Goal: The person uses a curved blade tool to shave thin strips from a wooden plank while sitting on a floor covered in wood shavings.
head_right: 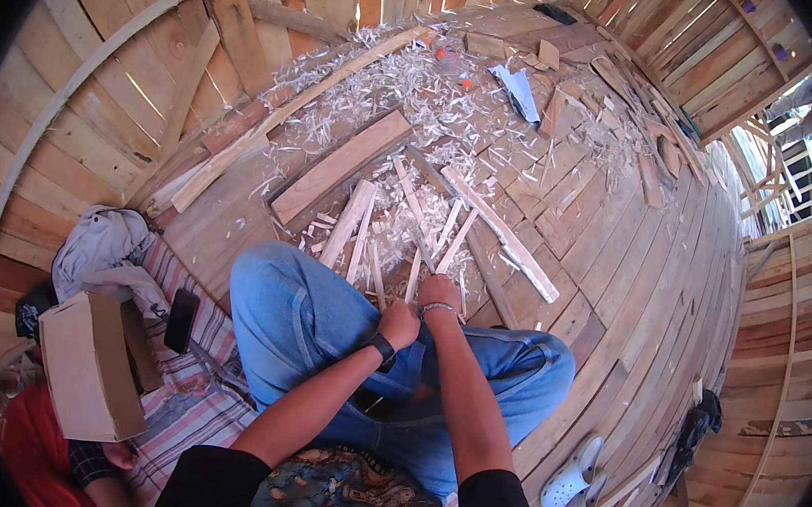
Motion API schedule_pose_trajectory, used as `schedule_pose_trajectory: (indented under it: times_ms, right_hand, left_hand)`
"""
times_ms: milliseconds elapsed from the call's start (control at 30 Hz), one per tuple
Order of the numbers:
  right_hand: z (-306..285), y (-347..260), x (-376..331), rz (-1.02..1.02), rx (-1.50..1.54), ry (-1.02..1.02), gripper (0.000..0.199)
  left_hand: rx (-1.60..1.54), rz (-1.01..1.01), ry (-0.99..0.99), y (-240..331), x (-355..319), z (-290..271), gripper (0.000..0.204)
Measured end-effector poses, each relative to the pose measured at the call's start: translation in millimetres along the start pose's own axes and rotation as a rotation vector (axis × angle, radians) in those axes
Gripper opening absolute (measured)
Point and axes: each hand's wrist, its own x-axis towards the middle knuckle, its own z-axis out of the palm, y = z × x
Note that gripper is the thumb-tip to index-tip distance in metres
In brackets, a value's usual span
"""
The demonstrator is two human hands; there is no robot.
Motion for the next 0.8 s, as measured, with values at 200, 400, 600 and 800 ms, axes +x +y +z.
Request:
schedule_pose_trajectory:
  times_ms: [200, 400, 600, 800]
  right_hand:
    - [3, 11, 24, -0.044, 0.009, 0.005, 0.035]
    - [-13, 18, -46, -0.125, 0.058, 0.108, 0.04]
    - [-40, 17, -101, -0.116, 0.054, 0.11, 0.04]
    - [-48, 17, -115, -0.072, 0.004, 0.112, 0.04]
  left_hand:
    - [0.007, -0.016, 0.011, 8, -6, -3, 0.034]
    - [0.0, -0.013, 0.009, -1, -2, 0, 0.04]
    - [-0.044, -0.003, -0.004, 13, -9, -9, 0.05]
    - [-0.117, -0.075, 0.029, 7, -11, -7, 0.039]
